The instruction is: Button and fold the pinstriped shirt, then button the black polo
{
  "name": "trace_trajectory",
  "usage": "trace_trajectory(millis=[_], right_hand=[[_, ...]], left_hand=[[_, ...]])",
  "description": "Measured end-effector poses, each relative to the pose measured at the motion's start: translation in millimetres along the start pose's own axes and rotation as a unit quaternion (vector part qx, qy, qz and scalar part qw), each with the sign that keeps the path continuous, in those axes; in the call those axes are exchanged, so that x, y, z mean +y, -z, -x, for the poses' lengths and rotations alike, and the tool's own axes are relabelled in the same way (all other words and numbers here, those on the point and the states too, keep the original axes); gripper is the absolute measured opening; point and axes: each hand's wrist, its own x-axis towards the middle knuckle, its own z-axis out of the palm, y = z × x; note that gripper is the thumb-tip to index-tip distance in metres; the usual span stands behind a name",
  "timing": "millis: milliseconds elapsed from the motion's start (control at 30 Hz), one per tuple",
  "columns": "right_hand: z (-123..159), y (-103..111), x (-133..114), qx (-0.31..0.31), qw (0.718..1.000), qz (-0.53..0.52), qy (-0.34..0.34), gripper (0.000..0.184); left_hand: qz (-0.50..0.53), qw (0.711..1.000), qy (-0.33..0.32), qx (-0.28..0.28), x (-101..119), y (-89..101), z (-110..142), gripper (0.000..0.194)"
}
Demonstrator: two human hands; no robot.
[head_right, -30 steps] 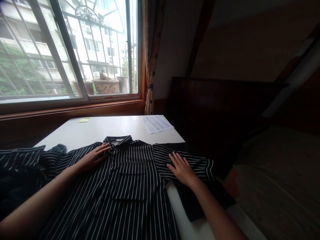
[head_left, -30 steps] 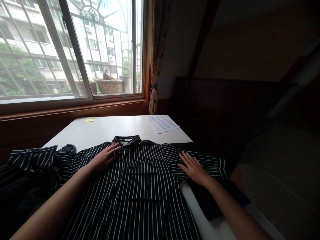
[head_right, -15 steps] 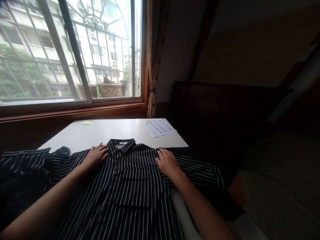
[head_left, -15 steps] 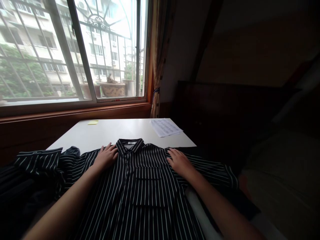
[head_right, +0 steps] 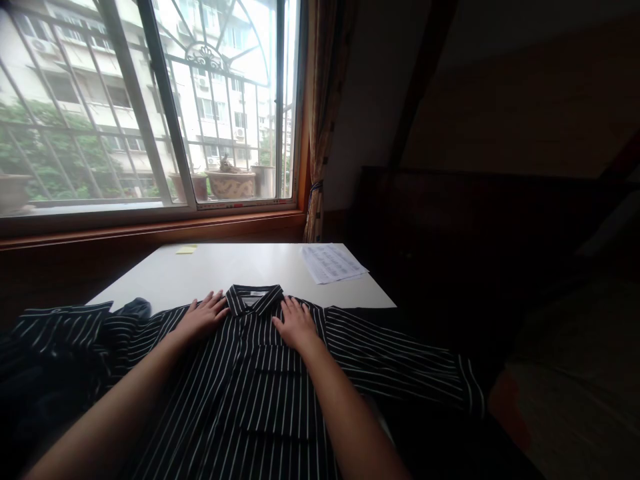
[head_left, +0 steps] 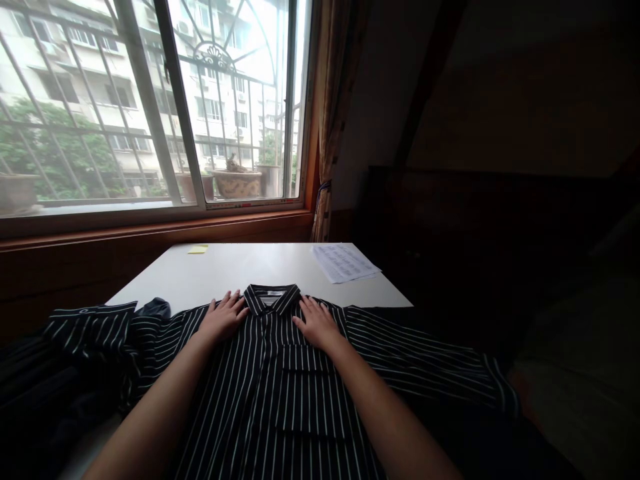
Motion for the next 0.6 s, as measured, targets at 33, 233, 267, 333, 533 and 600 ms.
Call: trace_trajectory(millis=[33,233,267,333,533,600], right_hand=[[-0.4,0.2,3.3,-0.004,1.000,0.002,-0.002,0.073],[1.4,3.4,14.2,-0.020,1.000,0.016,-0.013,0.076],[2.1,3.8,15.0,-0.022,0.999,0.018,-0.014,0.077],[3.6,4.6,16.9,-0.026,0.999,0.024,-0.017,0.077],[8.9,5.7,22.5,-0.023,0.999,0.027,-0.031,0.077],[11.5,5.8,23.7,-0.022,0.999,0.025,-0.030,0.077]], left_hand=[[0.001,1.000,0.002,-0.002,-0.5,1.0,-0.4,0.058],[0.011,1.000,0.008,-0.007,-1.2,4.5,2.5,0.061],[0.014,1.000,0.010,-0.007,-2.7,5.2,4.6,0.061],[0.019,1.000,0.014,-0.009,-7.5,6.8,10.3,0.062],[0.020,0.999,0.026,-0.004,-26.1,8.4,33.5,0.059],[0.016,0.999,0.033,0.004,-30.4,7.2,40.6,0.059]])
